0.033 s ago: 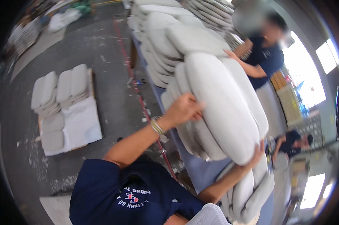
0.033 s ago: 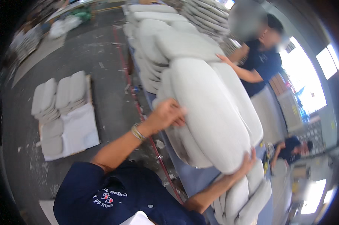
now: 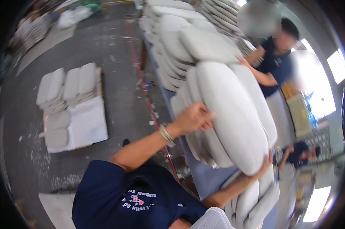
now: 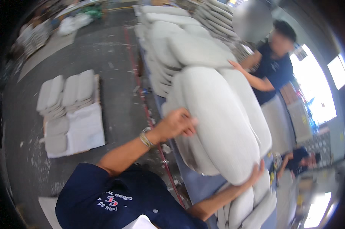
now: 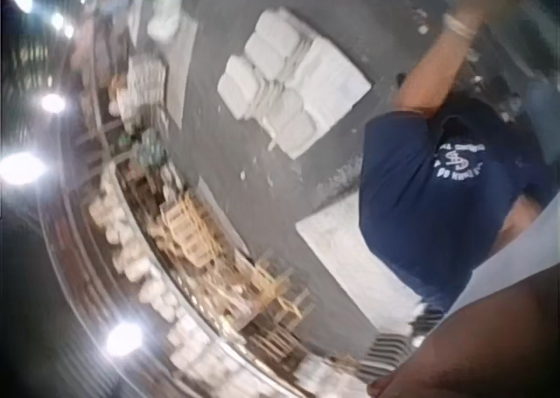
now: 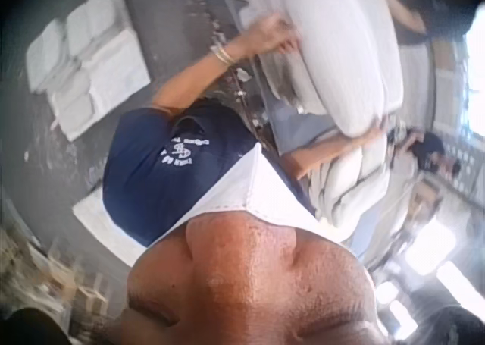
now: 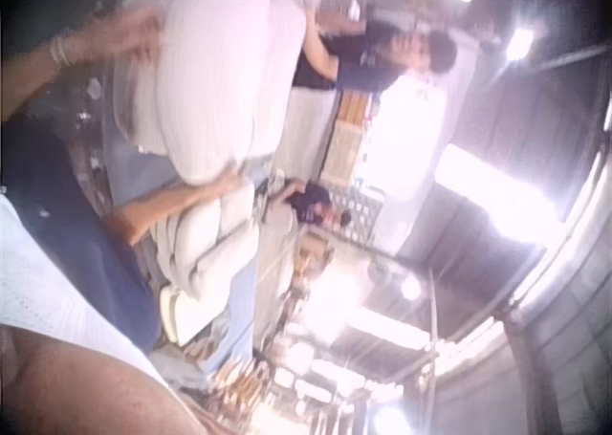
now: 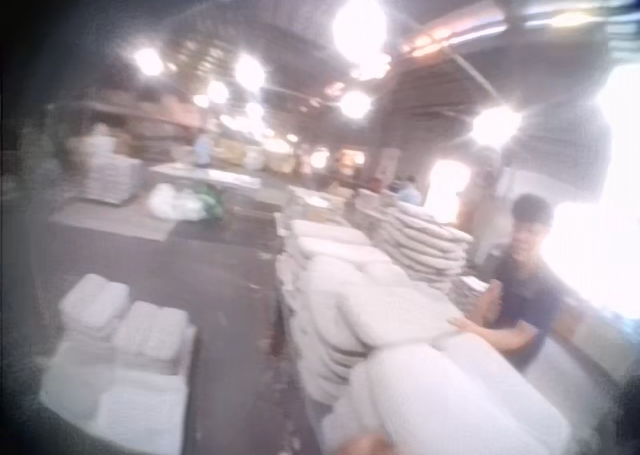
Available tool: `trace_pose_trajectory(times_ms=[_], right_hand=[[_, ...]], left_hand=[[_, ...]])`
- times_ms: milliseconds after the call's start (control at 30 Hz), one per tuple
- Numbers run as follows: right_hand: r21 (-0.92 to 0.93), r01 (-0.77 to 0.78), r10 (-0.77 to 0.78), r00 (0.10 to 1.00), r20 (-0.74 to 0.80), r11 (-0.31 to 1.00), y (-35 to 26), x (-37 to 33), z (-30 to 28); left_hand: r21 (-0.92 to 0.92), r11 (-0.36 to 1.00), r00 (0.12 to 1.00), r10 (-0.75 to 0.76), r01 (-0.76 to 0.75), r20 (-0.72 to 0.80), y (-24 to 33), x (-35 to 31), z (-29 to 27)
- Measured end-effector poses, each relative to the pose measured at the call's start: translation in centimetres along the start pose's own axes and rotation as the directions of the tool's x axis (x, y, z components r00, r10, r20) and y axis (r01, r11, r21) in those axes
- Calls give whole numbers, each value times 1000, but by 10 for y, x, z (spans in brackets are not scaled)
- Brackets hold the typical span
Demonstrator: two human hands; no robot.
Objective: The person repeatedly picks up white cushion covers from a wooden pallet on the floor and stacks them onto a table. They handle the items one at a time, moving between the pallet and the table throughout the clip.
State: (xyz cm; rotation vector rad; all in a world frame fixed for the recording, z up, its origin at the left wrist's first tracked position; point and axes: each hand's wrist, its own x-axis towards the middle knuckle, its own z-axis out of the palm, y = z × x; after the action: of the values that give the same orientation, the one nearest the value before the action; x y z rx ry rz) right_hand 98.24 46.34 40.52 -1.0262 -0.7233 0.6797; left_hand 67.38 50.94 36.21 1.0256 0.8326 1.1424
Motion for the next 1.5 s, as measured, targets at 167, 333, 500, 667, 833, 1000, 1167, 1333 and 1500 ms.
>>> trace_pose_trajectory(times_ms=[167, 333, 500, 667, 833, 1000, 1167, 1333, 1500], right_hand=[[-190, 37, -30, 999, 44, 981, 28, 10, -35], [-681, 584, -596, 758, 264, 441, -22, 12, -18], [-578, 670, -188, 714, 675, 466, -37, -5, 55], [-602, 647, 113, 632, 767, 467, -35, -4, 61], [-590, 652, 144, 604, 784, 477, -28, -8, 87], [-610, 665, 164, 607, 778, 431, -34, -8, 80], [-620, 585, 138, 660, 739, 523, -27, -8, 70], [-604, 591, 131, 648, 750, 534, -35, -9, 77], [-631, 616, 113, 668, 736, 471, -31, -8, 65]], left_hand=[[-121, 991, 981, 28, -52, -191, -40, -32, -41], [94, 964, 670, -102, 250, -736, -201, -109, -170], [100, 588, 299, -251, 802, -921, -317, -211, -220], [-337, 447, -110, -460, 828, -881, -426, -236, -238], [-457, 529, -14, -643, 715, -766, -479, -247, -251], [-309, 542, 124, -620, 781, -775, -445, -216, -241], [-575, 651, -1, -662, 495, -750, -348, -186, -180], [-685, 683, 315, -728, 255, -609, -457, -219, -227], [-806, 568, 138, -823, 168, -552, -426, -215, -222]])
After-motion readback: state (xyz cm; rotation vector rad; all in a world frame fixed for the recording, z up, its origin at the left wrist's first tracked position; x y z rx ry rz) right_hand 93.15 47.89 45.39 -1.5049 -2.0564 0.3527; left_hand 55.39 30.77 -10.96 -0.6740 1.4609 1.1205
